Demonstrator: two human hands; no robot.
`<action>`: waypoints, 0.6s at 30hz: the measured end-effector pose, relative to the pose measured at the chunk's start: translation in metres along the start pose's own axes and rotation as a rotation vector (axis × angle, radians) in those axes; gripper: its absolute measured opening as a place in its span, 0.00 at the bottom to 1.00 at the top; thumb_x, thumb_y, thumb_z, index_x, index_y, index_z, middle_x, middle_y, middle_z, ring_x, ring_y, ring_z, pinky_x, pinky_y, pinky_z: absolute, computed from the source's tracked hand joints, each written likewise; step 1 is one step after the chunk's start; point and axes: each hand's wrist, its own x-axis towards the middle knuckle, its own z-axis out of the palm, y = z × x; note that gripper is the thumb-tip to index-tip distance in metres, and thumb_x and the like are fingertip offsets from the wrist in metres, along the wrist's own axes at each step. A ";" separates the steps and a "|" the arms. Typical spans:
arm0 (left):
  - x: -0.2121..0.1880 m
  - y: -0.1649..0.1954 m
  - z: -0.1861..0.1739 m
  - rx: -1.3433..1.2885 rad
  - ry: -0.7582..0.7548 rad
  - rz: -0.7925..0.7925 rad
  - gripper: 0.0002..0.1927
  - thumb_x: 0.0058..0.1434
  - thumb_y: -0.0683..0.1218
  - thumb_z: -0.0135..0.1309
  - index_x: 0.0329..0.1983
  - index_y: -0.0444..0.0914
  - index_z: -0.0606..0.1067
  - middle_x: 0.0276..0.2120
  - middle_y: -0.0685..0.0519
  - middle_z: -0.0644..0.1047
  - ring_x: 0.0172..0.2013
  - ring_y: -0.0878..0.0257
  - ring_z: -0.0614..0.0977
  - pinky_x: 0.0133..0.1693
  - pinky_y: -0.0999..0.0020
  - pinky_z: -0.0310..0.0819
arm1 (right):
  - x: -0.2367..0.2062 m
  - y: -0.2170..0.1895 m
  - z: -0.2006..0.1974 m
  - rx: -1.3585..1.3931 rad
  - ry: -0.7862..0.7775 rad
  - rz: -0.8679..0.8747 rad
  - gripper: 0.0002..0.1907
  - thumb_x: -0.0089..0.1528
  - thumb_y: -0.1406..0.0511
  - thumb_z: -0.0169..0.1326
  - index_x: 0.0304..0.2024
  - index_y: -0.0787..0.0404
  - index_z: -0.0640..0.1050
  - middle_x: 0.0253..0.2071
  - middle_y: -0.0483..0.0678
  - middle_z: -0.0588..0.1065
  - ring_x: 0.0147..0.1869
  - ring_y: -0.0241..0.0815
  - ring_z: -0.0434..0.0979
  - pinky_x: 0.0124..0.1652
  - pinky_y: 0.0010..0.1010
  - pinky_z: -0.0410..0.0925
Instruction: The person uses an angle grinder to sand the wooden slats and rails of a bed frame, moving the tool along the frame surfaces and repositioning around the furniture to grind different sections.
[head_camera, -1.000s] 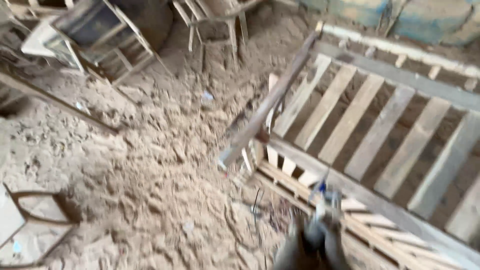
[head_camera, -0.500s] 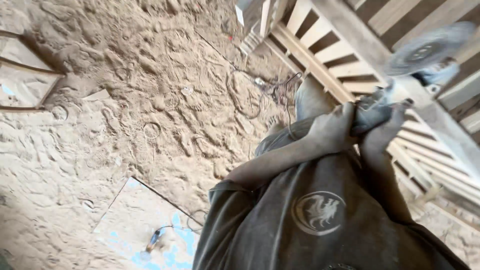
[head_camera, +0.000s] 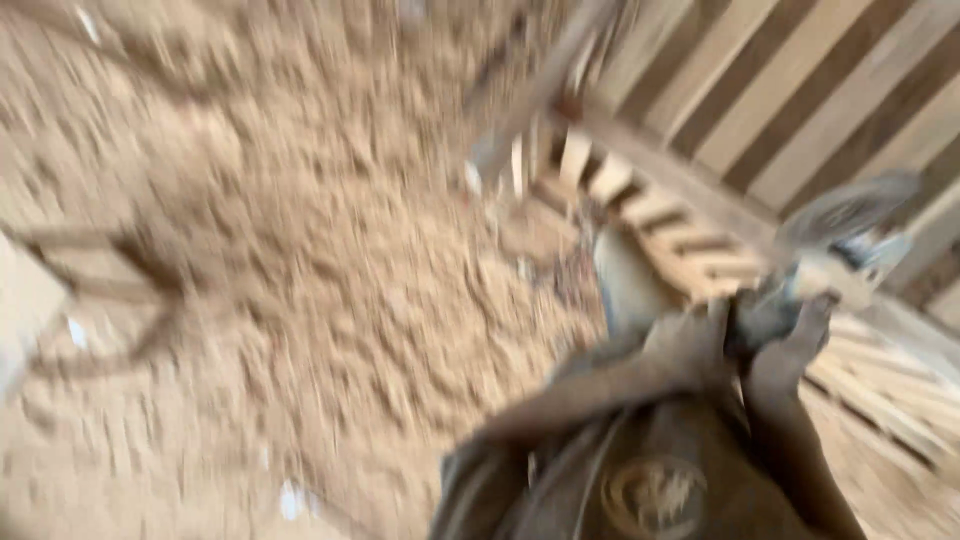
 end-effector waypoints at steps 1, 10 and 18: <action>0.009 0.002 -0.009 -0.020 0.017 -0.005 0.45 0.49 0.57 0.63 0.64 0.32 0.59 0.46 0.33 0.78 0.42 0.39 0.84 0.44 0.47 0.80 | 0.013 0.007 0.001 0.009 0.025 0.025 0.21 0.77 0.54 0.45 0.61 0.65 0.67 0.57 0.56 0.72 0.58 0.49 0.75 0.59 0.40 0.72; 0.144 -0.026 -0.076 0.011 0.022 -0.099 0.42 0.55 0.61 0.60 0.61 0.28 0.59 0.46 0.30 0.77 0.41 0.36 0.84 0.44 0.46 0.80 | 0.148 0.068 0.058 0.144 0.086 0.155 0.21 0.75 0.56 0.46 0.57 0.69 0.72 0.49 0.57 0.77 0.48 0.47 0.78 0.51 0.37 0.74; 0.313 -0.030 -0.183 -0.062 0.120 -0.165 0.35 0.57 0.57 0.61 0.55 0.30 0.62 0.44 0.30 0.77 0.40 0.34 0.83 0.43 0.41 0.78 | 0.344 0.077 0.160 0.227 0.203 0.492 0.27 0.73 0.50 0.45 0.59 0.67 0.72 0.45 0.54 0.77 0.45 0.47 0.79 0.47 0.38 0.76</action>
